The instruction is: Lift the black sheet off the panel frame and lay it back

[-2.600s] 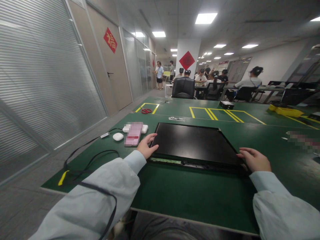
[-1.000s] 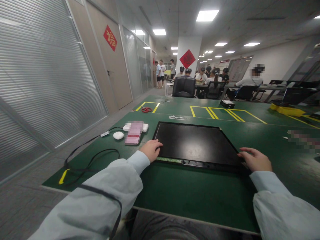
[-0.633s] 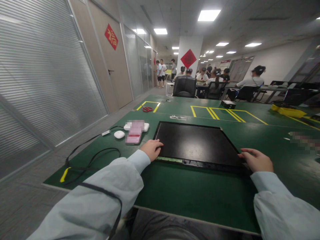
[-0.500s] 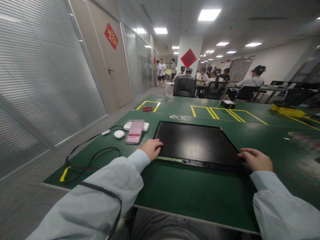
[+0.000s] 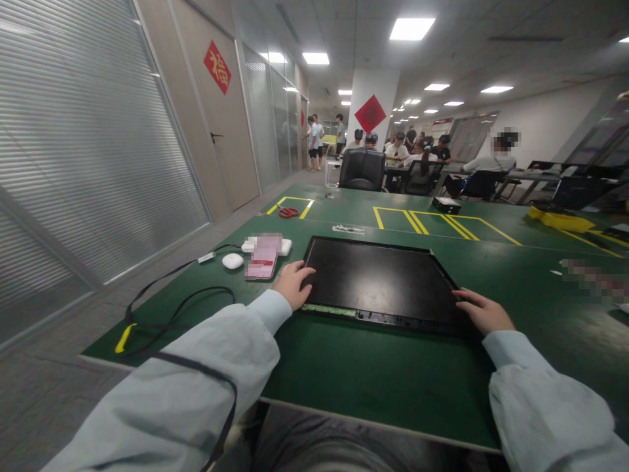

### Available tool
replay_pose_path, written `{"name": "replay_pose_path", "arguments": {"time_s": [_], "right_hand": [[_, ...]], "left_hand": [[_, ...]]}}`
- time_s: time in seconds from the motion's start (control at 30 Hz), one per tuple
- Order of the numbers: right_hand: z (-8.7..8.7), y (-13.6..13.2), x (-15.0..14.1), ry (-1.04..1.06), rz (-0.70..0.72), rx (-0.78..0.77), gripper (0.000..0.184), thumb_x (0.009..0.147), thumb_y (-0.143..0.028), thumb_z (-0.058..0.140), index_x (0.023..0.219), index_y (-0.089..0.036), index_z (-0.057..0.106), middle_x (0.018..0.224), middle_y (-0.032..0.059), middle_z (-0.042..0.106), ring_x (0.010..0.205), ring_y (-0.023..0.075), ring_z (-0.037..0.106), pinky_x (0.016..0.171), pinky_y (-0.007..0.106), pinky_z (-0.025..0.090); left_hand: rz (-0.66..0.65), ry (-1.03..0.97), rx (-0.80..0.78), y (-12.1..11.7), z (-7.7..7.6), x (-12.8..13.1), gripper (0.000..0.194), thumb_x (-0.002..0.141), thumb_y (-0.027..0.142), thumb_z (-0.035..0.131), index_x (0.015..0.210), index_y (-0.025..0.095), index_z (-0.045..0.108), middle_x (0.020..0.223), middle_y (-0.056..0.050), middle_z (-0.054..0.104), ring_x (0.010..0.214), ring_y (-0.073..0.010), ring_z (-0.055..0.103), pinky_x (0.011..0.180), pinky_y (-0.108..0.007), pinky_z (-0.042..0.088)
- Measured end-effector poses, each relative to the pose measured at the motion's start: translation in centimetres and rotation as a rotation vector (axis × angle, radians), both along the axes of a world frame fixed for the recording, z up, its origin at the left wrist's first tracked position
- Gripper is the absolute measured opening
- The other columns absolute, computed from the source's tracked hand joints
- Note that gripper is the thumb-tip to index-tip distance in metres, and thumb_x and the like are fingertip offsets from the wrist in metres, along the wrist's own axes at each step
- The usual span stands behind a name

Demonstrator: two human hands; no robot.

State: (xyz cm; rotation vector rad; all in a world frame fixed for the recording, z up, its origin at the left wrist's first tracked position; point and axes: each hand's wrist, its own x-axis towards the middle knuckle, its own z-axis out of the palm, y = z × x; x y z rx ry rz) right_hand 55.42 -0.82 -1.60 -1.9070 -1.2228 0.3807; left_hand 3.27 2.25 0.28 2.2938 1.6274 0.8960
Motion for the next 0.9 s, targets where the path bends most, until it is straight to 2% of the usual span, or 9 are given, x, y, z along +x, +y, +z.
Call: {"name": "replay_pose_path", "arguments": {"time_s": [0.1,0.17,0.3,0.53,0.7,0.8,0.9], "right_hand": [[-0.5,0.2,0.4,0.009,-0.004,-0.019,0.031,0.062,-0.034,0.071,0.088,-0.029,0.086,0.131,0.0057,0.077,0.125,0.0372,0.068,0.116,0.051,0.046],[-0.8,0.3,0.6,-0.001,0.001,-0.028,0.031,0.064,-0.034,0.070,0.090,-0.029,0.087,0.133,0.0051,0.076,0.126,0.0373,0.068,0.117,0.051,0.046],[-1.1,0.3,1.0,-0.025,0.011,-0.026,0.031,0.066,-0.033,0.070,0.092,-0.031,0.087,0.133,0.0037,0.076,0.125,0.0367,0.069,0.118,0.051,0.046],[-1.3,0.4,1.2,-0.038,0.013,-0.067,0.035,0.068,-0.033,0.068,0.097,-0.031,0.087,0.138,0.0031,0.074,0.129,0.0381,0.066,0.121,0.055,0.042],[-1.6,0.5,1.4,-0.065,-0.003,-0.047,0.032,0.068,-0.033,0.070,0.095,-0.031,0.087,0.135,0.0034,0.075,0.125,0.0371,0.068,0.118,0.054,0.046],[-1.6,0.5,1.3,-0.070,-0.019,-0.046,0.031,0.067,-0.032,0.070,0.093,-0.031,0.087,0.134,0.0034,0.075,0.124,0.0373,0.069,0.117,0.053,0.048],[-1.6,0.4,1.2,-0.071,-0.037,-0.058,0.032,0.067,-0.032,0.070,0.094,-0.031,0.087,0.136,0.0029,0.075,0.122,0.0373,0.070,0.115,0.053,0.049]], "left_hand": [[0.064,0.084,-0.083,0.2,0.0,-0.2,0.055,0.088,0.026,0.067,0.142,0.017,0.067,0.154,-0.019,0.063,0.152,-0.0395,0.047,0.128,-0.059,0.032],[0.062,0.066,-0.159,0.4,0.1,-0.4,0.058,0.090,0.025,0.063,0.147,0.013,0.063,0.155,-0.021,0.062,0.153,-0.0384,0.047,0.128,-0.056,0.033],[0.053,-0.073,-0.188,0.8,-0.2,-0.7,0.057,0.087,0.016,0.062,0.144,0.013,0.067,0.155,-0.020,0.062,0.150,-0.0371,0.052,0.129,-0.053,0.035],[0.111,-0.161,-0.156,2.0,-1.5,-0.9,0.056,0.081,0.005,0.059,0.132,0.020,0.076,0.142,-0.012,0.074,0.138,-0.0342,0.064,0.123,-0.046,0.043],[0.142,-0.471,-0.197,1.6,-1.0,-0.9,0.057,0.072,0.003,0.066,0.122,0.025,0.081,0.128,-0.007,0.080,0.127,-0.0355,0.071,0.119,-0.048,0.048],[0.042,-0.731,-0.257,0.9,0.2,-0.5,0.064,0.071,0.004,0.066,0.132,0.023,0.075,0.131,-0.010,0.078,0.130,-0.0327,0.069,0.117,-0.049,0.049],[-0.033,-1.019,-0.361,0.4,1.3,0.1,0.071,0.070,0.006,0.068,0.140,0.021,0.067,0.133,-0.012,0.077,0.118,-0.0303,0.075,0.098,-0.043,0.062]]}}
